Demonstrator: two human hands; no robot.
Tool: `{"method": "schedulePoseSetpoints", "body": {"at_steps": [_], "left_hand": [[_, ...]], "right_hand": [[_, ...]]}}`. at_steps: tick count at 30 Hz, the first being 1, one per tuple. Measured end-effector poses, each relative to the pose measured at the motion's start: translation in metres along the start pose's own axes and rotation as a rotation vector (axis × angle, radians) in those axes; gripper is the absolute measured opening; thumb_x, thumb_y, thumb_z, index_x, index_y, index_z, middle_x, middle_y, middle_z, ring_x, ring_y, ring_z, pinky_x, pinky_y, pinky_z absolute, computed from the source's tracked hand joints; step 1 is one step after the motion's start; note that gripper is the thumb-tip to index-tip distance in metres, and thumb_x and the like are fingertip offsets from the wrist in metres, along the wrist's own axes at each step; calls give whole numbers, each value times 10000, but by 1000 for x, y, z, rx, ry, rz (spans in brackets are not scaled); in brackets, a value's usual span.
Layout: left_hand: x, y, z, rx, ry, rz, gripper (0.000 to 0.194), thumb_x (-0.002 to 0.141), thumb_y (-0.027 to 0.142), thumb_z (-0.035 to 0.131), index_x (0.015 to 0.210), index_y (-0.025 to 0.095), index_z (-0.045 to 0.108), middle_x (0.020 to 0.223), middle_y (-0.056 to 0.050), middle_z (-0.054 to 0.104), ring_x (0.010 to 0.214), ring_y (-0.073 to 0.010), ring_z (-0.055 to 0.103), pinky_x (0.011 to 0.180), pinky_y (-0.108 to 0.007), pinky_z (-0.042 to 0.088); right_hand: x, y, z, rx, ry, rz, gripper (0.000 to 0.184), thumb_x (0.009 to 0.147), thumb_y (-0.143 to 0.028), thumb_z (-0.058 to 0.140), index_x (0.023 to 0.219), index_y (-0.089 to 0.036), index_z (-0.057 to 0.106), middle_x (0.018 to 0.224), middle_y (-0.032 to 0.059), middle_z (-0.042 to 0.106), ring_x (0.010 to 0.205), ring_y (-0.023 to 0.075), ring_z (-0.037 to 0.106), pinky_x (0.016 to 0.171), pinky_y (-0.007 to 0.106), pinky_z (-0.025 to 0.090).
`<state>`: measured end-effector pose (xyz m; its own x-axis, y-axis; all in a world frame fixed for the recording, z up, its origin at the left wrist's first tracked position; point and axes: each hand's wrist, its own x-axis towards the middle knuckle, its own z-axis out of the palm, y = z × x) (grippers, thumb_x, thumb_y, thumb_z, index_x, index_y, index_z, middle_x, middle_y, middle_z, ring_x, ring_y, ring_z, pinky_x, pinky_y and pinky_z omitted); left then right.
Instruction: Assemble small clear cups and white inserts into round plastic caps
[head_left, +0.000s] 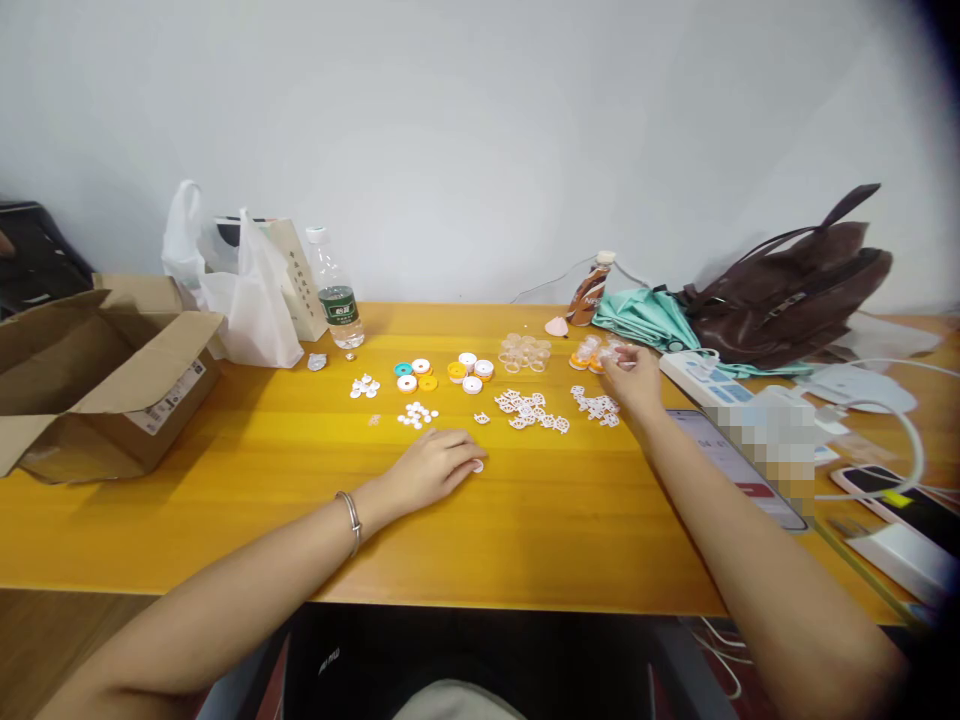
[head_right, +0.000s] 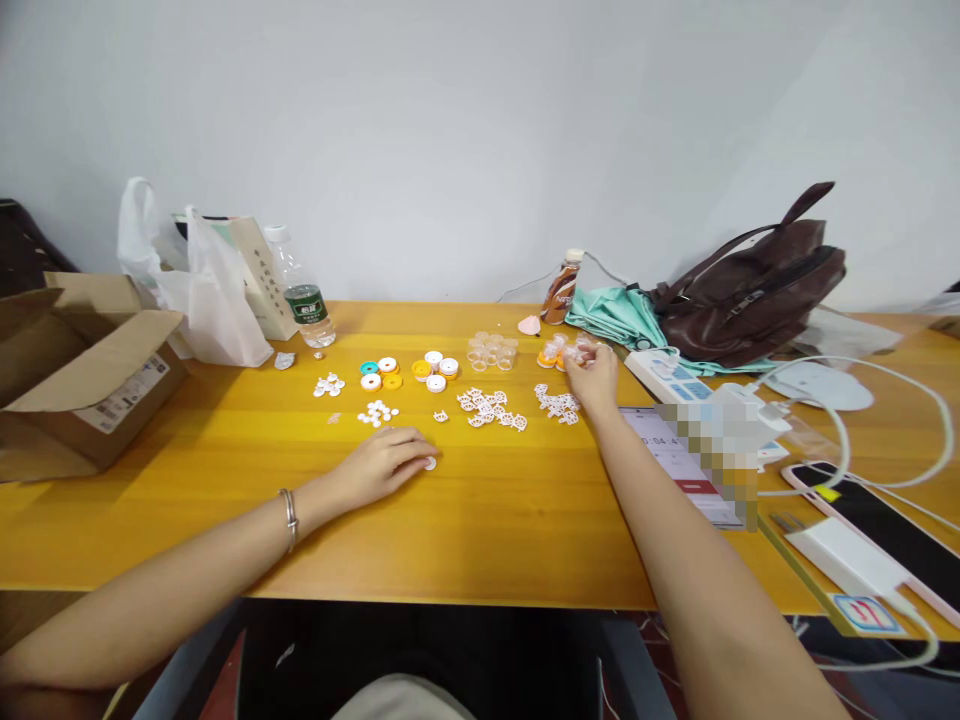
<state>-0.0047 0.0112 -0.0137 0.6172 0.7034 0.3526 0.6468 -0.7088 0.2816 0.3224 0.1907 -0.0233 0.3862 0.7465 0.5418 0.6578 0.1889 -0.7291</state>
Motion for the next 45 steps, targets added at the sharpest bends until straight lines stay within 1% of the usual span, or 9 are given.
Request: {"method": "schedulePoseSetpoints", "body": {"at_steps": [6,12,17,21,26,30,34,38,45], "left_hand": [[0,2,3,-54,4,10,222,913,263,414,942,198,624,896,-44,626,837,-144,581,773,-291,430],[0,3,3,-80,-12,6,221,914,250,406,924,191,619,889,-43,623,830,-143,576,761,-274,430],[-1,5,1,-75,-16,22,204,913,252,409,908,188,602,887,-39,611,825,-137,564,768,-271,429],[0,0,-11,-23,36,7,212,915,287,398,883,181,580,840,-44,598,809,-150,549,758,-287,423],[-3,-36,-44,85,235,-166,179,888,291,429,836,177,557,819,-51,582,795,-166,536,733,-292,419],[-15,-84,-70,165,328,-458,157,836,271,453,826,176,577,825,-54,597,784,-176,551,738,-300,431],[-28,-117,-81,240,167,-679,163,777,272,480,792,169,607,828,-62,635,774,-193,577,699,-287,432],[-35,-123,-78,265,64,-769,179,755,310,499,762,180,621,782,-68,665,711,-207,596,608,-273,412],[-35,-123,-74,290,-4,-791,150,733,285,517,745,195,637,792,-70,685,726,-215,613,594,-265,398]], "right_hand": [[20,20,14,-92,-32,-14,335,590,-309,668,863,-134,583,779,47,549,744,193,511,737,356,436],[20,19,18,-53,-21,54,344,563,-272,685,851,-147,545,757,26,537,693,176,513,707,341,444],[14,7,15,-31,-28,90,328,575,-224,670,857,-157,517,761,21,541,671,163,520,704,332,443],[7,-10,3,15,21,-14,301,630,-233,640,894,-154,518,835,64,570,731,179,531,724,341,443],[-12,-47,-16,139,7,-121,326,679,-305,632,950,-173,507,946,83,588,826,187,559,772,340,449],[-55,-78,-20,364,-254,-132,357,693,-357,634,973,-201,478,982,68,591,839,182,588,746,334,472],[-113,-104,-22,448,-527,-200,305,747,-372,611,974,-219,477,968,57,598,869,181,585,799,345,470],[-147,-118,-23,417,-721,-340,269,770,-339,606,986,-216,502,962,60,597,887,188,578,844,361,461],[-153,-115,-19,405,-921,-418,290,778,-342,588,1019,-217,487,963,61,597,878,185,576,787,351,482]]}}
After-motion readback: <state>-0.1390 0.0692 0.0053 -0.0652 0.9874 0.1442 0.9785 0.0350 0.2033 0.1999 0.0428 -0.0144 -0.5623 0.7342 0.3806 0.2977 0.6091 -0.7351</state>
